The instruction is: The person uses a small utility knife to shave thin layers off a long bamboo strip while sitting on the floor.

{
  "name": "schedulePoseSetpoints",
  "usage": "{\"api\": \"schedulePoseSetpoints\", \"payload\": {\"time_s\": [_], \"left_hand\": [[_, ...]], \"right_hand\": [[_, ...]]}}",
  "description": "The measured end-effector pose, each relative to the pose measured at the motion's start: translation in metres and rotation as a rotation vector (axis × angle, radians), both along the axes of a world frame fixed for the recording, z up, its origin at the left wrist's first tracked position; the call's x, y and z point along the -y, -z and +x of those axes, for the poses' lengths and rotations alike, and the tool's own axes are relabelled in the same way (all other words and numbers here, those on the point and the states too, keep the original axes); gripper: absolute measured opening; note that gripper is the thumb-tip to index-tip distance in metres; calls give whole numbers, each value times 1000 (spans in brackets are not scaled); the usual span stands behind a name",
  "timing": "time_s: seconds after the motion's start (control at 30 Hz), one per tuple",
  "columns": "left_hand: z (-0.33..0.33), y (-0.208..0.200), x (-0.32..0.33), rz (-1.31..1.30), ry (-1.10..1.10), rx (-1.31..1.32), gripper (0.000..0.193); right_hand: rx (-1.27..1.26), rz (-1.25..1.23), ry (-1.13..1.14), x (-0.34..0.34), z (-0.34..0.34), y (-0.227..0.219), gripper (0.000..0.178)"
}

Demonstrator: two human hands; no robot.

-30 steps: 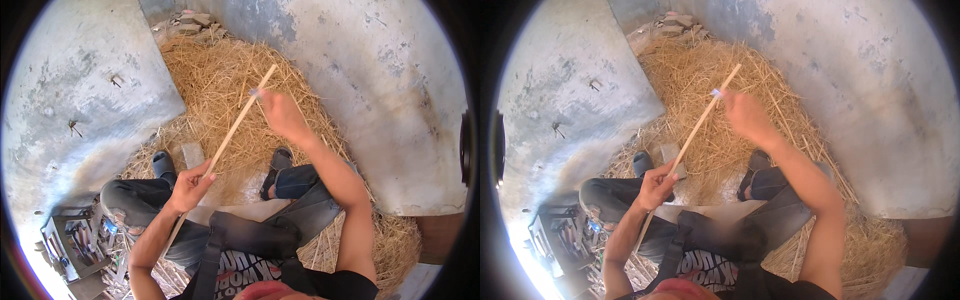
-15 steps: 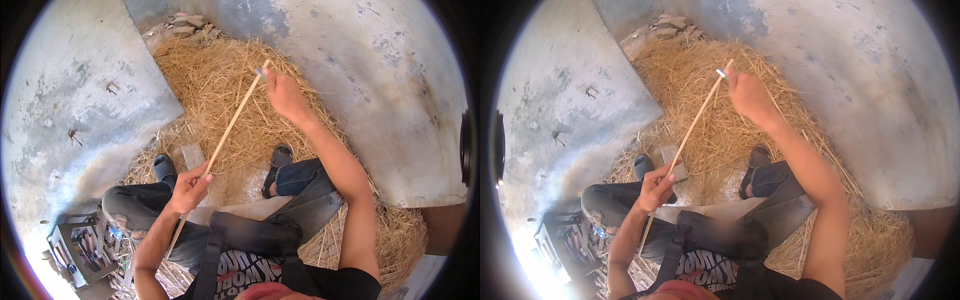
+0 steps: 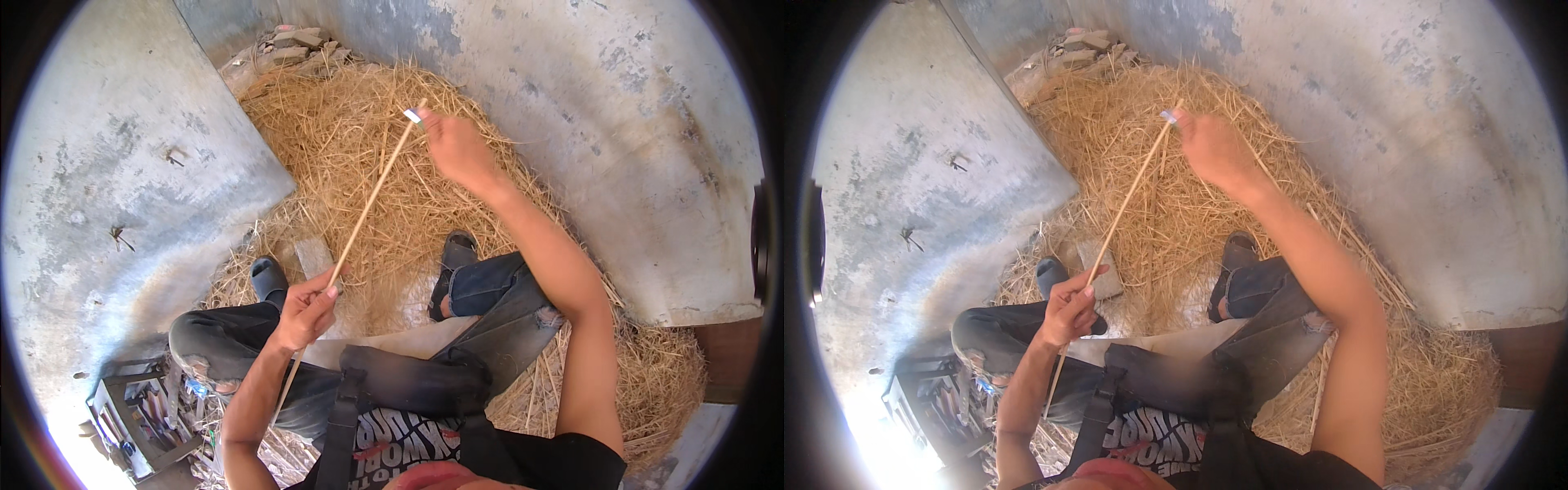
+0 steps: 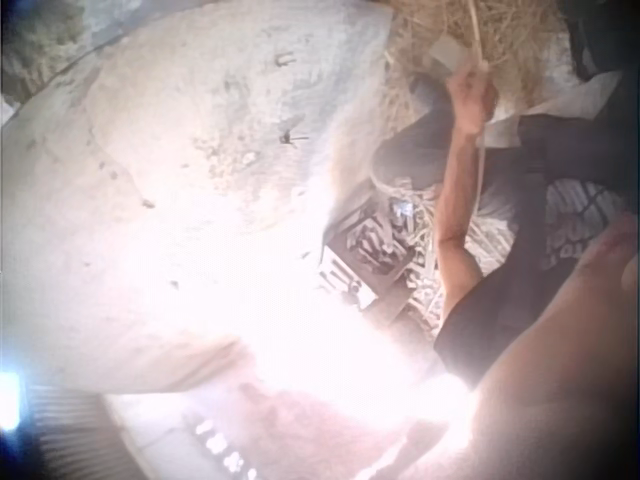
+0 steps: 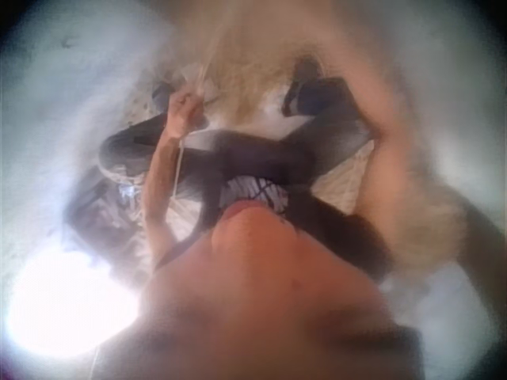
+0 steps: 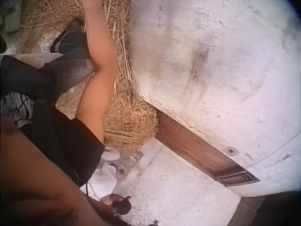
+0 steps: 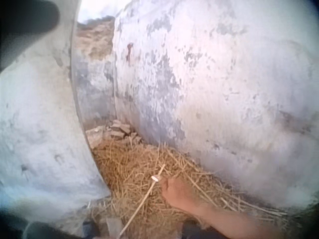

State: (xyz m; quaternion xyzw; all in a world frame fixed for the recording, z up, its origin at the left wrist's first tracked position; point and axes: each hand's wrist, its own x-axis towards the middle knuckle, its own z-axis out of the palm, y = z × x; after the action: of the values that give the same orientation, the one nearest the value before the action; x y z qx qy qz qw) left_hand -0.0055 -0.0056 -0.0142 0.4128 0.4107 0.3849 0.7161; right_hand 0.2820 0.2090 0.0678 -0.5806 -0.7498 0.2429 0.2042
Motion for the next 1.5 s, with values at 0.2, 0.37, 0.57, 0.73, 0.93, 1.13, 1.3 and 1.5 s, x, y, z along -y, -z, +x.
{"api": "schedulePoseSetpoints", "payload": {"time_s": [0.2,0.37,0.57,0.73,0.93,1.13,1.3,1.5], "left_hand": [[6,3,-8,-12,28,75,48],[6,2,-7,-20,29,63,50],[1,2,-5,-9,36,90,49],[4,-7,-9,-3,-98,152,54],[23,12,73,-87,-326,-132,65],[-14,-32,124,-58,-483,18,63],[-126,-121,88,626,-1028,-307,50],[-216,-160,7,773,-1361,-548,43]], "right_hand": [[-4,100,-306,85,-38,30,59],[114,-65,-380,99,-52,24,59],[-14,31,-187,39,-27,12,59],[-21,59,-475,111,-54,67,56],[-227,98,-305,69,-30,38,55],[-311,150,-232,56,-12,24,53],[-247,80,-145,59,-1,22,48],[-393,190,-140,47,-4,19,51]]}}
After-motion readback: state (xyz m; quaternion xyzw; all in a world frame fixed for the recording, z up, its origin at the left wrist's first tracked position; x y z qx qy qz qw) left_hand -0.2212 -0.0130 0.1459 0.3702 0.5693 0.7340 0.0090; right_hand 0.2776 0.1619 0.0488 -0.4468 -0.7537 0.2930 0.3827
